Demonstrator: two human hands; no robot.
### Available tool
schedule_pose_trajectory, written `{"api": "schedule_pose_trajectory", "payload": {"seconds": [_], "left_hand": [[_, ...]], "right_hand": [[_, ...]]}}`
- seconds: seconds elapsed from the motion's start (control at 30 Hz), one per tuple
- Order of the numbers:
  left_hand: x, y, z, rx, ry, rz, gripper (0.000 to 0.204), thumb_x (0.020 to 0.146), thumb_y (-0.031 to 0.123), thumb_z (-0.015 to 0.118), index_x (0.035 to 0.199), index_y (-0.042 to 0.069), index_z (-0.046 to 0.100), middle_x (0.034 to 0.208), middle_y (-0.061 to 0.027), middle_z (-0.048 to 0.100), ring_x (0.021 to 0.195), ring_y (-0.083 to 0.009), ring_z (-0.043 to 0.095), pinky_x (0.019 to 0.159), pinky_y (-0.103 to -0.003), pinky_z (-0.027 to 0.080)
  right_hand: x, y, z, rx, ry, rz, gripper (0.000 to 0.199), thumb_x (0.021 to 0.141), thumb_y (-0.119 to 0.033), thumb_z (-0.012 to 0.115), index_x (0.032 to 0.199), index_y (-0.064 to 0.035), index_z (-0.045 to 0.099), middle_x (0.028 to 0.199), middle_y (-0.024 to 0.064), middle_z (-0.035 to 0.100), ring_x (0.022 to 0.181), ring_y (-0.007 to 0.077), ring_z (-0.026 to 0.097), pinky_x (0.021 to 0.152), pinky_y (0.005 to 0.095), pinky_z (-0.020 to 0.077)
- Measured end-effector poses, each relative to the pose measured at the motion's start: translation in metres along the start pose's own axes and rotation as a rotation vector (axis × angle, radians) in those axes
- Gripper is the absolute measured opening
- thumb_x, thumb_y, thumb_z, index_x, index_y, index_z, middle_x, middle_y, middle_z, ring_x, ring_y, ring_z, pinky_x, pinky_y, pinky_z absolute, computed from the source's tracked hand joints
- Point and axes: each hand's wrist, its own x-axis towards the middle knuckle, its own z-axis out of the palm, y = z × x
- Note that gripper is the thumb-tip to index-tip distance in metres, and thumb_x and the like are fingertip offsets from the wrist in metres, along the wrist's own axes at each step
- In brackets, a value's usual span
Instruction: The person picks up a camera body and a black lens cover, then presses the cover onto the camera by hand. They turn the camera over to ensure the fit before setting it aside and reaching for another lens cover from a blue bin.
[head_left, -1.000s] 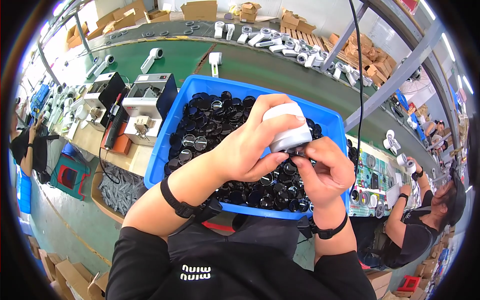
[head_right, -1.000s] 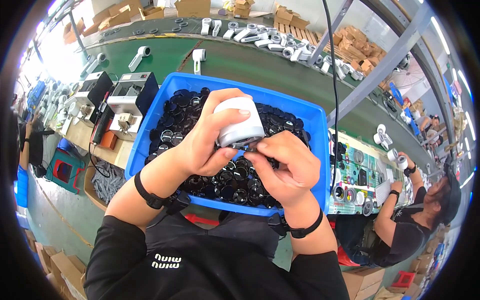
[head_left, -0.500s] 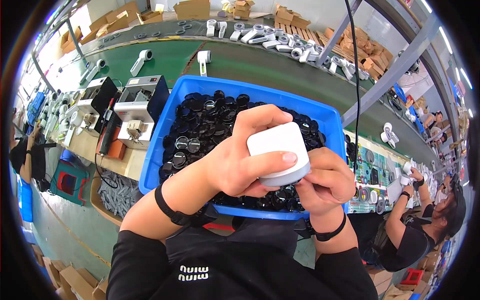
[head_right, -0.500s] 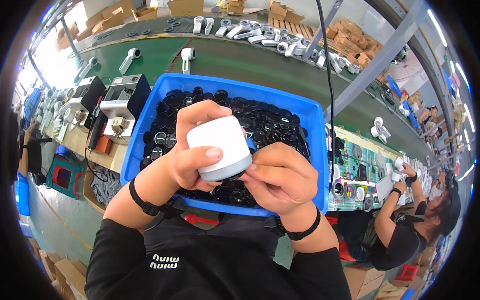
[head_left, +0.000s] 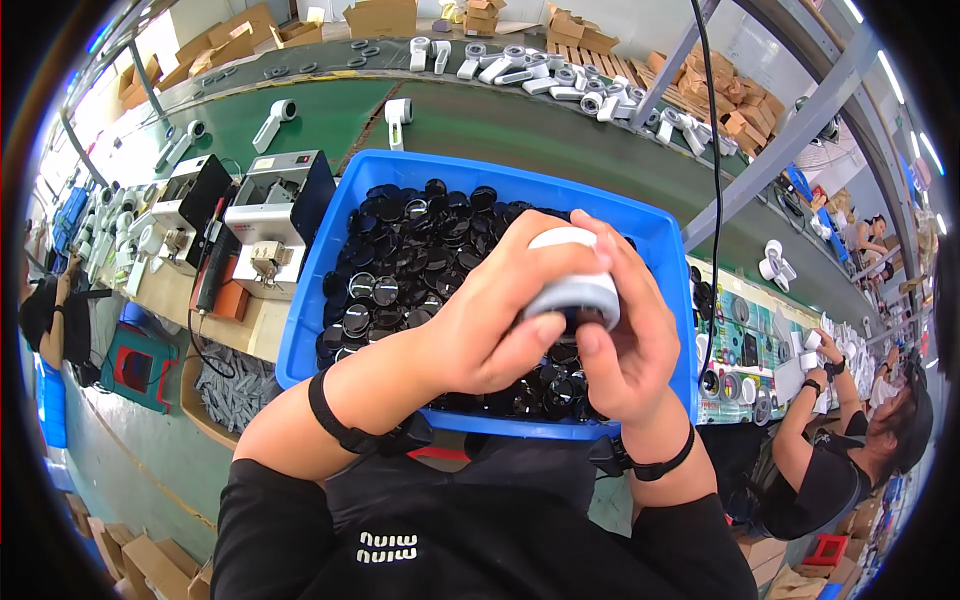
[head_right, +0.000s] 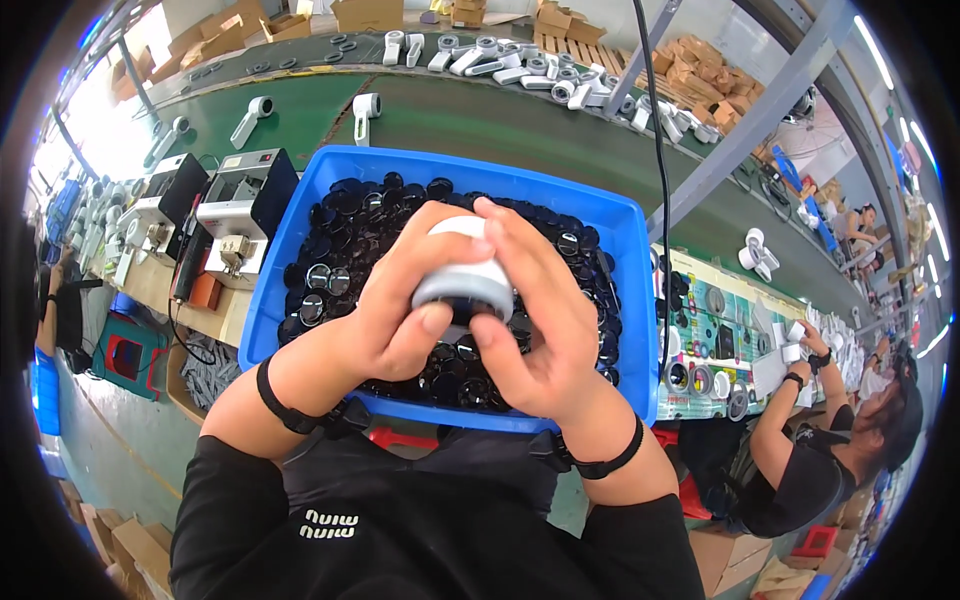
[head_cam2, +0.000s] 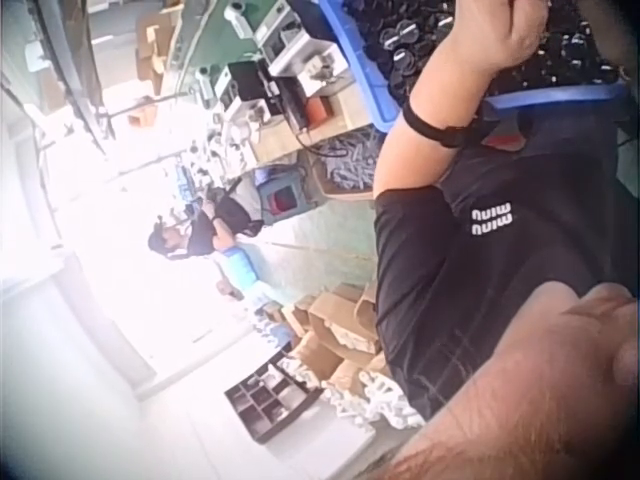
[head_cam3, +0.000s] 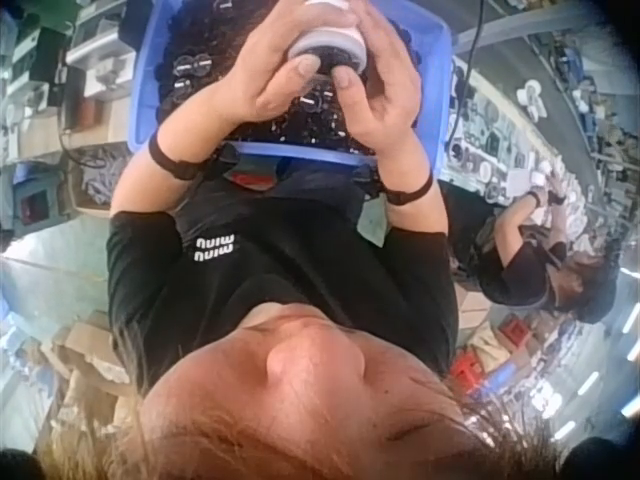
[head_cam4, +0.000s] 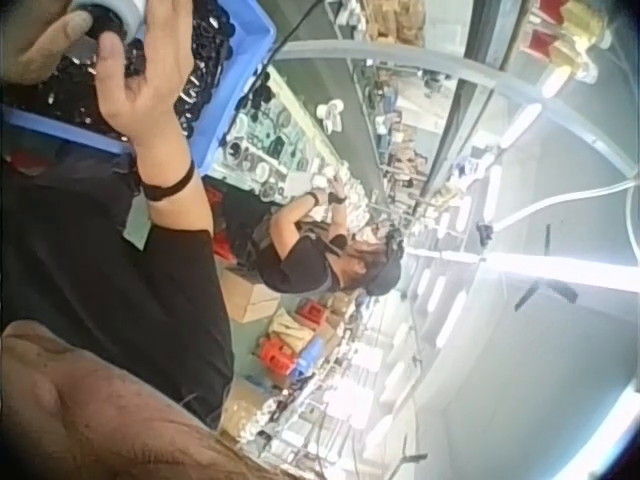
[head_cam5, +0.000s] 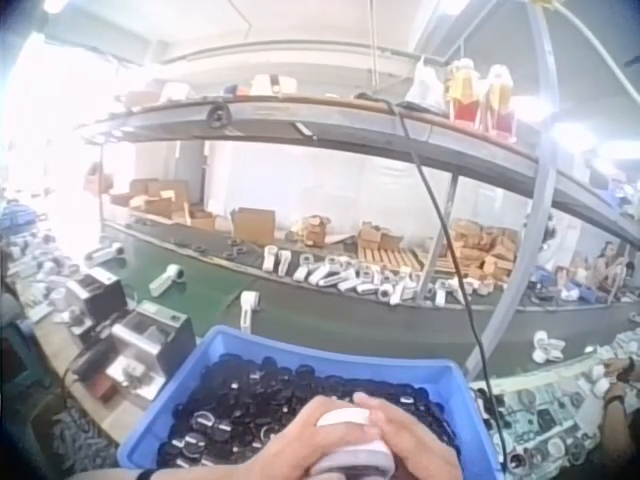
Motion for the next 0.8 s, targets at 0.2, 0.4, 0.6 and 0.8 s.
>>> {"api": "schedule_pose_trajectory", "payload": {"seconds": [0.2, 0.4, 0.6, 0.8], "left_hand": [[-0.008, -0.006, 0.021, -0.827, 0.221, -0.669, 0.061, 0.109, 0.038, 0.046, 0.158, 0.006, 0.031, 0.137, -0.0093, 0.052, 0.121, -0.0212, 0.055, 0.102, -0.04, 0.05], [-0.01, -0.032, 0.011, -0.997, 0.451, -0.564, 0.085, 0.098, 0.044, 0.054, 0.166, 0.007, 0.019, 0.153, -0.0145, 0.044, 0.141, -0.0296, 0.044, 0.121, -0.049, 0.032], [-0.01, -0.049, 0.003, -1.105, 0.6, -0.626, 0.083, 0.098, 0.033, 0.054, 0.167, 0.009, 0.015, 0.154, -0.017, 0.044, 0.136, -0.0322, 0.049, 0.116, -0.05, 0.039], [-0.009, -0.074, 0.004, -0.646, 0.675, -0.882, 0.065, 0.105, 0.027, 0.052, 0.163, 0.01, 0.027, 0.143, -0.0142, 0.053, 0.12, -0.0256, 0.06, 0.101, -0.04, 0.051]], "right_hand": [[-0.007, 0.007, 0.007, 0.268, 0.12, 0.534, 0.054, 0.105, -0.018, 0.063, 0.149, 0.0072, 0.046, 0.137, 0.0197, 0.061, 0.114, 0.0221, 0.064, 0.094, 0.0333, 0.0552], [-0.015, 0.031, 0.011, 0.047, -0.2, 0.821, 0.078, 0.092, -0.023, 0.078, 0.149, 0.0077, 0.035, 0.122, 0.0218, 0.066, 0.1, 0.0214, 0.068, 0.079, 0.0317, 0.0565], [-0.018, 0.044, 0.021, -0.026, -0.236, 0.809, 0.073, 0.088, -0.016, 0.082, 0.146, 0.0038, 0.043, 0.113, 0.0206, 0.073, 0.093, 0.0192, 0.072, 0.078, 0.0311, 0.057], [-0.011, 0.066, 0.006, 0.134, 0.209, 0.775, 0.045, 0.091, -0.012, 0.078, 0.131, 0.003, 0.067, 0.097, 0.005, 0.071, 0.069, 0.0065, 0.06, 0.059, 0.0228, 0.0469]]}}
